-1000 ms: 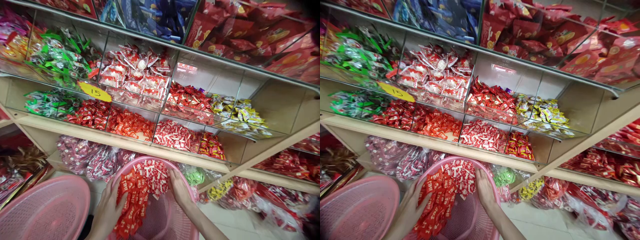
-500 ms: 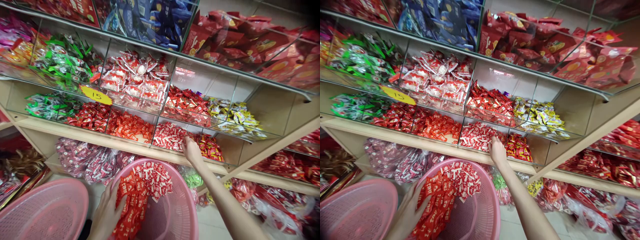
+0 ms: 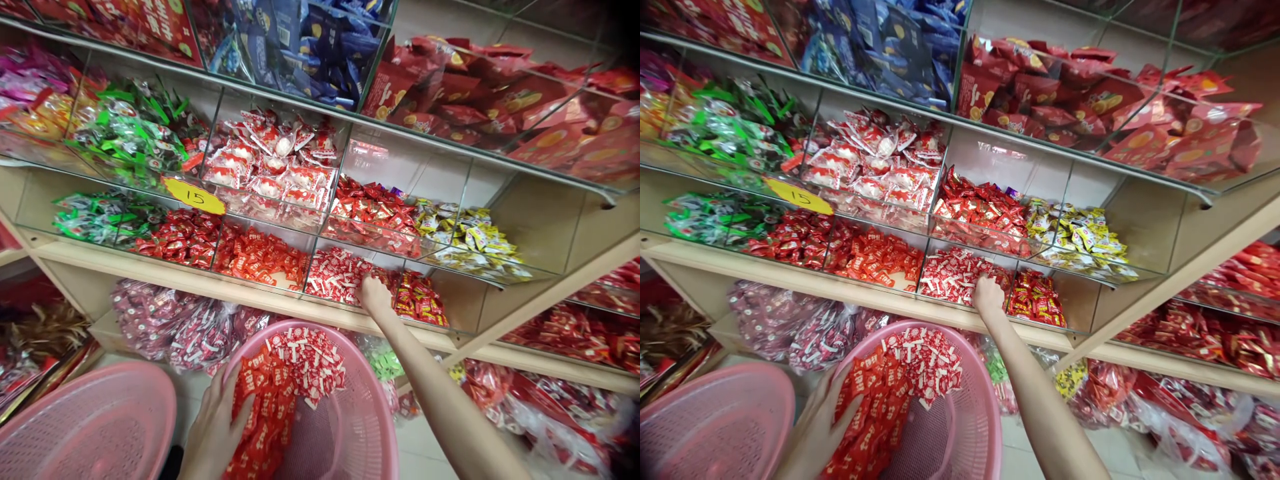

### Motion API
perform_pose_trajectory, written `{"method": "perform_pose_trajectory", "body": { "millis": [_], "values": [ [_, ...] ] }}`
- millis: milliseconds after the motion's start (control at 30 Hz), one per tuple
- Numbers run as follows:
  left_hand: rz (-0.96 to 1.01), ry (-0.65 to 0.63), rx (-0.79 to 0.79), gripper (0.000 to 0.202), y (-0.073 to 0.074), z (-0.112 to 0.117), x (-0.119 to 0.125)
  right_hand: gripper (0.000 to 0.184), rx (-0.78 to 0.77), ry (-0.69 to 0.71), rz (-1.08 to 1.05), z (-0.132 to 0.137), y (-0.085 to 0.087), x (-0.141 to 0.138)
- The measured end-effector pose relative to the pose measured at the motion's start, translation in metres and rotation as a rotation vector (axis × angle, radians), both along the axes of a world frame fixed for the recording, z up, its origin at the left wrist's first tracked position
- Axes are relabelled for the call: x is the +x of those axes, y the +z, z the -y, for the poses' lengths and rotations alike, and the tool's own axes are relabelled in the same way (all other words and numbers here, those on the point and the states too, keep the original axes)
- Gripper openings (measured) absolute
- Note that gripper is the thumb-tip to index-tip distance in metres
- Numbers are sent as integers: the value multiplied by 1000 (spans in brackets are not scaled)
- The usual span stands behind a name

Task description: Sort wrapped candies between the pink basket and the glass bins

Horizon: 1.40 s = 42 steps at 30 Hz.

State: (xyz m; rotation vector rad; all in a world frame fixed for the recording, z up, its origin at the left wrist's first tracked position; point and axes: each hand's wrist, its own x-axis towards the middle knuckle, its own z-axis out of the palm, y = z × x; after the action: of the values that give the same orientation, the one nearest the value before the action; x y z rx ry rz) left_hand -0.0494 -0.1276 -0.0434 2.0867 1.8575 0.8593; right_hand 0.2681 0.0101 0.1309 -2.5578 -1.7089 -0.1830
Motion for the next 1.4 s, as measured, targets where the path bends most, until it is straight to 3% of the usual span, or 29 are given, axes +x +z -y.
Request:
{"method": "perform_pose_trajectory", "body": {
  "millis": [433, 800, 1067, 1400],
  "values": [
    [-3, 1, -26, 55, -1, 0, 0, 33, 46, 27, -69, 2, 9, 0],
    [17, -7, 27, 55, 6, 2, 1, 29, -11, 11, -117, -3, -3, -8],
    [-25, -9, -53, 54, 9, 3, 1, 51, 55, -9, -112, -9, -5, -9],
    [-16, -19, -11, 54, 8, 2, 0, 52, -9, 7, -142, -8, -2, -10]
  ]
}}
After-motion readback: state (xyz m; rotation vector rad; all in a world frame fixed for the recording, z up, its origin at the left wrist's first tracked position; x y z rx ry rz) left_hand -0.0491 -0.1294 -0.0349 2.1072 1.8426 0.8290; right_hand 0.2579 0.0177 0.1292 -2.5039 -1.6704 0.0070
